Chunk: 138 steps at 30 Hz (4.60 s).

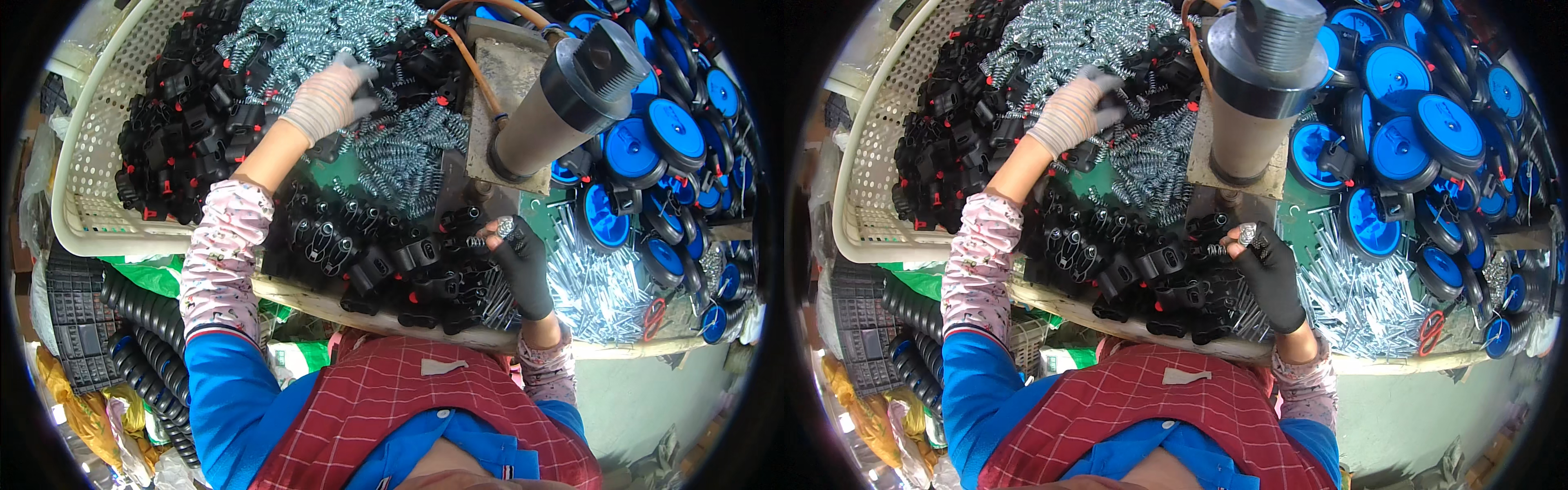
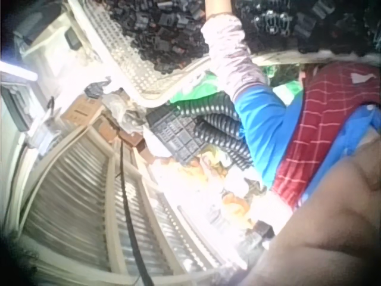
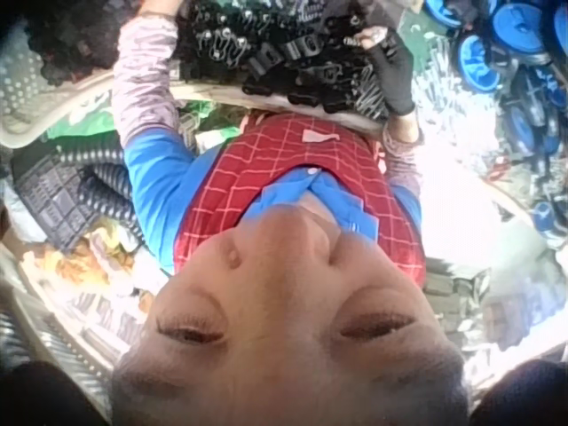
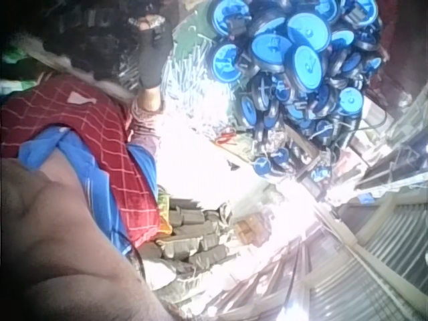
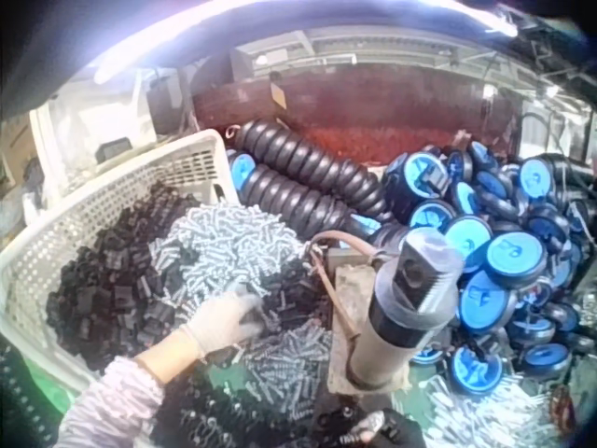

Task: The person assembles small caster wheels by inserting metal rods into blue wheel hubs and attaching black plastic brackets. They repeatedly pick up wheels, rods, and brackets, align the parts, and press them together on a cluttered workbench.

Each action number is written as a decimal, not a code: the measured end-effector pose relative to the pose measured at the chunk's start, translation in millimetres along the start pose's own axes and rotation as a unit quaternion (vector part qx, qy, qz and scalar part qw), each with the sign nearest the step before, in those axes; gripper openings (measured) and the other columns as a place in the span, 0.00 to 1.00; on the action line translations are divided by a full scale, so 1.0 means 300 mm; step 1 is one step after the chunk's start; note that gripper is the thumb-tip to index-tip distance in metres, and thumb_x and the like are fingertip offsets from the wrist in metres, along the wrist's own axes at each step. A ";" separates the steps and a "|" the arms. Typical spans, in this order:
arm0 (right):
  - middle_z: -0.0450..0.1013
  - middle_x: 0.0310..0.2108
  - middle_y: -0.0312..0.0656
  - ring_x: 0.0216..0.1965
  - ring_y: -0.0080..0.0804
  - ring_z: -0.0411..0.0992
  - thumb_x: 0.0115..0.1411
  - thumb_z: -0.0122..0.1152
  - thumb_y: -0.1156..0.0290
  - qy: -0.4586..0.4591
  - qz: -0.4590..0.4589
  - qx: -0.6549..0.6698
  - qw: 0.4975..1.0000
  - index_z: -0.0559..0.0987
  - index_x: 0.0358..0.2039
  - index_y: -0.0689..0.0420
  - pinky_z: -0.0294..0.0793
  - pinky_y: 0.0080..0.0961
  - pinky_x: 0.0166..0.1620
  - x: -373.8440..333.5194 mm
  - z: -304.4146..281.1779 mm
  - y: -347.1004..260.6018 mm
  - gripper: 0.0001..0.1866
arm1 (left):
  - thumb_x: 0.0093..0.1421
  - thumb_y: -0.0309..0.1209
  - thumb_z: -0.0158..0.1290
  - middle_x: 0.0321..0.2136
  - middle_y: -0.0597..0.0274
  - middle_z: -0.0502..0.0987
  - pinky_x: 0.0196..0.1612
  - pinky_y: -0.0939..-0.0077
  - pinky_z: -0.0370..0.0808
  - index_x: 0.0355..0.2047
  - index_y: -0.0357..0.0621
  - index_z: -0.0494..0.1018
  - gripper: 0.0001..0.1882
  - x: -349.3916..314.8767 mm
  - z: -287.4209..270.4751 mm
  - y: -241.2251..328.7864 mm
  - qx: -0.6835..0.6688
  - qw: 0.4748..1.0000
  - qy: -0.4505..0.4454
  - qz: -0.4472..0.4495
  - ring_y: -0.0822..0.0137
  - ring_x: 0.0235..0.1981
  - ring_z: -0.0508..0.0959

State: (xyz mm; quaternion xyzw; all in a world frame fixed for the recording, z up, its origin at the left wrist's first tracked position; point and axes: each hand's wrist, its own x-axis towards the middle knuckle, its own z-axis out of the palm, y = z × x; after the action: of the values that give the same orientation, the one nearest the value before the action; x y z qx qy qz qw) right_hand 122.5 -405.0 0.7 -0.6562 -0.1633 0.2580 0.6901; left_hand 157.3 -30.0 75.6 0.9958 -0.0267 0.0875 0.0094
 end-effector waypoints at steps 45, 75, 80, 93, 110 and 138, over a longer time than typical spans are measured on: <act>0.74 0.33 0.42 0.31 0.33 0.73 0.57 0.65 0.79 0.005 -0.197 -0.164 0.967 0.79 0.47 0.57 0.71 0.22 0.37 -0.075 0.069 -0.171 0.16 | 0.60 0.27 0.57 0.38 0.68 0.76 0.47 0.80 0.71 0.52 0.40 0.74 0.18 -0.437 -0.151 0.430 -0.586 0.787 0.096 -0.166 0.76 0.39 0.73; 0.76 0.35 0.44 0.31 0.37 0.75 0.45 0.68 0.74 -0.154 -0.594 -0.462 0.640 0.79 0.46 0.59 0.77 0.30 0.32 -0.240 0.207 -0.210 0.24 | 0.55 0.22 0.59 0.37 0.63 0.72 0.41 0.76 0.73 0.52 0.42 0.65 0.25 -0.647 0.001 0.723 -0.628 0.717 0.161 -0.255 0.71 0.36 0.72; 0.76 0.38 0.42 0.36 0.33 0.75 0.48 0.65 0.71 -0.184 -0.478 -0.436 0.740 0.80 0.41 0.58 0.75 0.29 0.34 -0.282 0.193 -0.157 0.17 | 0.53 0.19 0.57 0.44 0.60 0.69 0.48 0.74 0.70 0.51 0.43 0.64 0.25 -0.753 0.013 0.727 -0.588 0.761 0.193 -0.191 0.70 0.43 0.70; 0.74 0.52 0.49 0.40 0.49 0.76 0.59 0.66 0.64 -0.018 -0.407 -0.423 0.809 0.78 0.52 0.53 0.77 0.37 0.42 -0.246 0.095 -0.162 0.21 | 0.61 0.35 0.58 0.43 0.57 0.74 0.55 0.73 0.68 0.52 0.39 0.68 0.22 -0.298 -0.032 0.290 -0.514 0.850 -0.060 -0.103 0.69 0.47 0.72; 0.77 0.41 0.42 0.41 0.44 0.77 0.61 0.60 0.69 0.277 -0.241 -0.426 0.827 0.77 0.45 0.51 0.76 0.38 0.41 -0.358 -0.473 0.011 0.11 | 0.58 0.31 0.53 0.56 0.42 0.70 0.59 0.57 0.68 0.55 0.44 0.70 0.23 -0.139 0.067 0.261 -0.185 0.944 -0.227 0.155 0.42 0.57 0.71; 0.73 0.41 0.44 0.32 0.31 0.71 0.64 0.56 0.67 0.565 -0.265 -0.229 0.747 0.63 0.63 0.64 0.74 0.23 0.34 -0.489 -0.775 0.252 0.29 | 0.64 0.35 0.51 0.50 0.46 0.76 0.56 0.57 0.72 0.56 0.47 0.70 0.20 0.692 -0.328 -0.084 0.076 0.990 0.118 0.027 0.46 0.52 0.76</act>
State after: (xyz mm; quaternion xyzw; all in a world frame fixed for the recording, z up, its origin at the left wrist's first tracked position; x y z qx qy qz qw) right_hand 123.4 -679.1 -77.5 -0.7508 0.0355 -0.3984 0.5257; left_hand 345.5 -13.3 208.5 0.9752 -0.0452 0.2066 -0.0657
